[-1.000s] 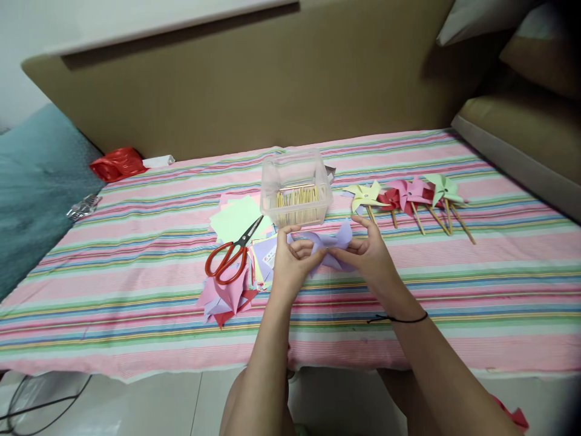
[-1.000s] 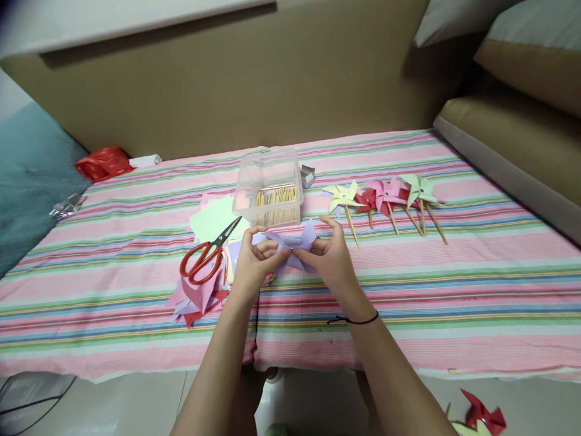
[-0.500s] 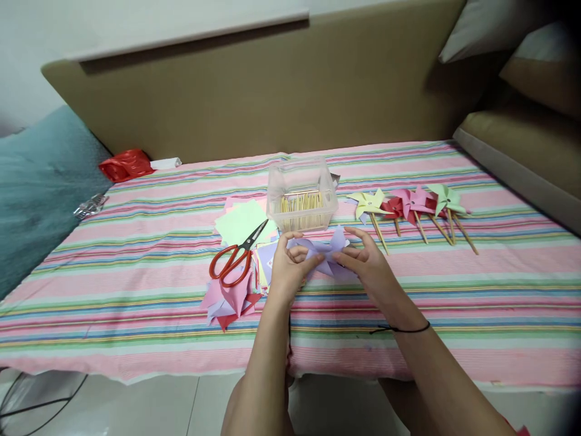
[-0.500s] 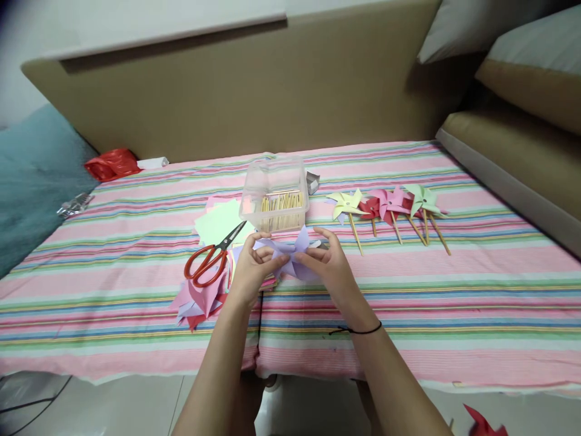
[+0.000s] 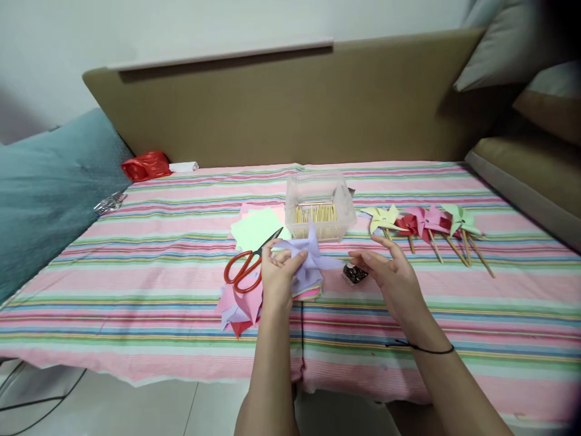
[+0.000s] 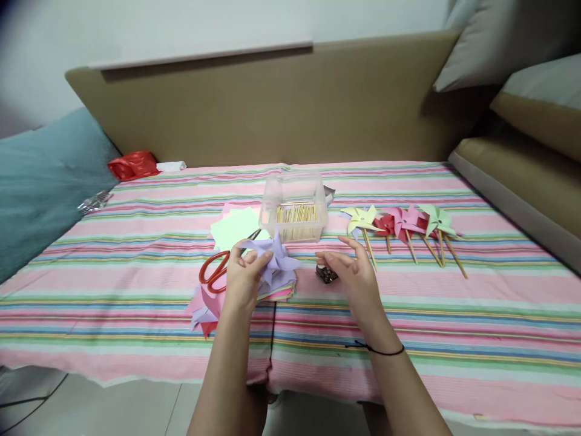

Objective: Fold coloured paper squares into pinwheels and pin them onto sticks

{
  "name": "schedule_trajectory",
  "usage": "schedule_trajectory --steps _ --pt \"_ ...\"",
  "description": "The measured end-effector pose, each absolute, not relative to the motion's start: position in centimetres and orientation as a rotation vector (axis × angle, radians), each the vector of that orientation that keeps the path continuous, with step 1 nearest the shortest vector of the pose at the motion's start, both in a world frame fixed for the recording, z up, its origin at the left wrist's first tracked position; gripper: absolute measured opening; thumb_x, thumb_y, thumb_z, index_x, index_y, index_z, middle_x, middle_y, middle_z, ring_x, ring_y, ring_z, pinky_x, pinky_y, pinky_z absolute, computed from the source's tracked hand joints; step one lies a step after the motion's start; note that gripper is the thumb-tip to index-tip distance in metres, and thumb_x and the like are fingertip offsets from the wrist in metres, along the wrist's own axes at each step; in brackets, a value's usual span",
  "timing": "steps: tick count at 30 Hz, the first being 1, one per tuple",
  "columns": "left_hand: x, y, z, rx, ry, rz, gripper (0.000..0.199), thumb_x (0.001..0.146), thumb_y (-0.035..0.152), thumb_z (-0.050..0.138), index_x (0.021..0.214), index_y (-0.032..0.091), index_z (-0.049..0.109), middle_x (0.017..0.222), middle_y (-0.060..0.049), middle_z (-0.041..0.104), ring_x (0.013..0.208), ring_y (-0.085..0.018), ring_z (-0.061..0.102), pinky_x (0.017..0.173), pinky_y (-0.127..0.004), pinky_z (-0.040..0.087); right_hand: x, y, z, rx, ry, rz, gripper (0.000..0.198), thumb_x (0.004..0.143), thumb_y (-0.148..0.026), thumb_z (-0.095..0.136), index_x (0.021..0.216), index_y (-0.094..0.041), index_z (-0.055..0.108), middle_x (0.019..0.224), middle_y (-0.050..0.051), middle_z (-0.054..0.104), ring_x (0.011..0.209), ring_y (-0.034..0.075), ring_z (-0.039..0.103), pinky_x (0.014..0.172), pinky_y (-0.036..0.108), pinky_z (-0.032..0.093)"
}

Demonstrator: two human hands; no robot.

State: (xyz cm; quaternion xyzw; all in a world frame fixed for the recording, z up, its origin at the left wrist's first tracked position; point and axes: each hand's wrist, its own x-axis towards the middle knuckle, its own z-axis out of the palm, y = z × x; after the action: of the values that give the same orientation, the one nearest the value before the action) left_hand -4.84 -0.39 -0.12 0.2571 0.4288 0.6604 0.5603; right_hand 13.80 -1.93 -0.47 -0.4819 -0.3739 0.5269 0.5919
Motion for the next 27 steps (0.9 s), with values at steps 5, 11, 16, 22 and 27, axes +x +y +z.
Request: schedule_trajectory --steps 5,11,16,22,27 --pt "-6.5 -0.7 0.0 0.474 0.951 1.638 0.060 0.052 0.018 0.084 0.099 0.020 0.047 0.072 0.003 0.068 0.060 -0.010 0.065 0.061 -0.020 0.049 13.4 -2.0 0.5 -1.167 -0.953 1.177 0.040 0.074 -0.039 0.074 0.107 -0.024 0.057 0.091 0.005 0.075 0.087 0.020 0.069 0.085 0.036 0.051" --pt "-7.6 -1.0 0.3 0.426 0.910 1.608 0.059 0.055 0.017 0.084 0.099 0.021 0.046 0.075 0.001 0.070 0.064 -0.010 0.066 0.064 -0.020 0.051 12.1 3.2 3.9 -1.224 -1.366 0.896 0.021 0.079 -0.039 0.066 0.086 -0.019 0.066 0.089 0.007 0.072 0.087 0.022 0.068 0.082 0.037 0.053" --pt "-7.7 -1.3 0.5 0.434 0.839 1.554 0.057 0.060 0.017 0.081 0.101 0.023 0.043 0.078 0.002 0.070 0.068 -0.010 0.066 0.064 -0.020 0.050 9.8 12.2 6.5 -1.742 -2.156 0.624 0.017 0.087 -0.020 0.054 0.093 -0.015 0.069 0.093 0.007 0.072 0.092 0.019 0.067 0.084 0.027 0.050" --pt "-7.7 -1.4 0.3 0.379 0.840 1.560 0.059 0.059 0.017 0.081 0.102 0.023 0.042 0.072 0.006 0.064 0.062 -0.007 0.062 0.061 -0.017 0.047 7.4 18.0 3.1 -2.111 -2.338 0.682 0.034 0.089 -0.032 0.060 0.116 -0.012 0.058 0.117 0.012 0.060 0.100 0.021 0.061 0.084 0.040 0.052" --pt "-7.9 -1.6 0.3 0.375 0.843 1.560 0.061 0.058 0.019 0.081 0.104 0.024 0.040 0.077 0.003 0.066 0.067 -0.010 0.064 0.065 -0.020 0.047 6.7 19.4 0.4 -2.287 -2.380 0.701 0.034 0.090 -0.033 0.058 0.119 -0.015 0.056 0.120 0.010 0.058 0.102 0.022 0.060 0.085 0.041 0.052"
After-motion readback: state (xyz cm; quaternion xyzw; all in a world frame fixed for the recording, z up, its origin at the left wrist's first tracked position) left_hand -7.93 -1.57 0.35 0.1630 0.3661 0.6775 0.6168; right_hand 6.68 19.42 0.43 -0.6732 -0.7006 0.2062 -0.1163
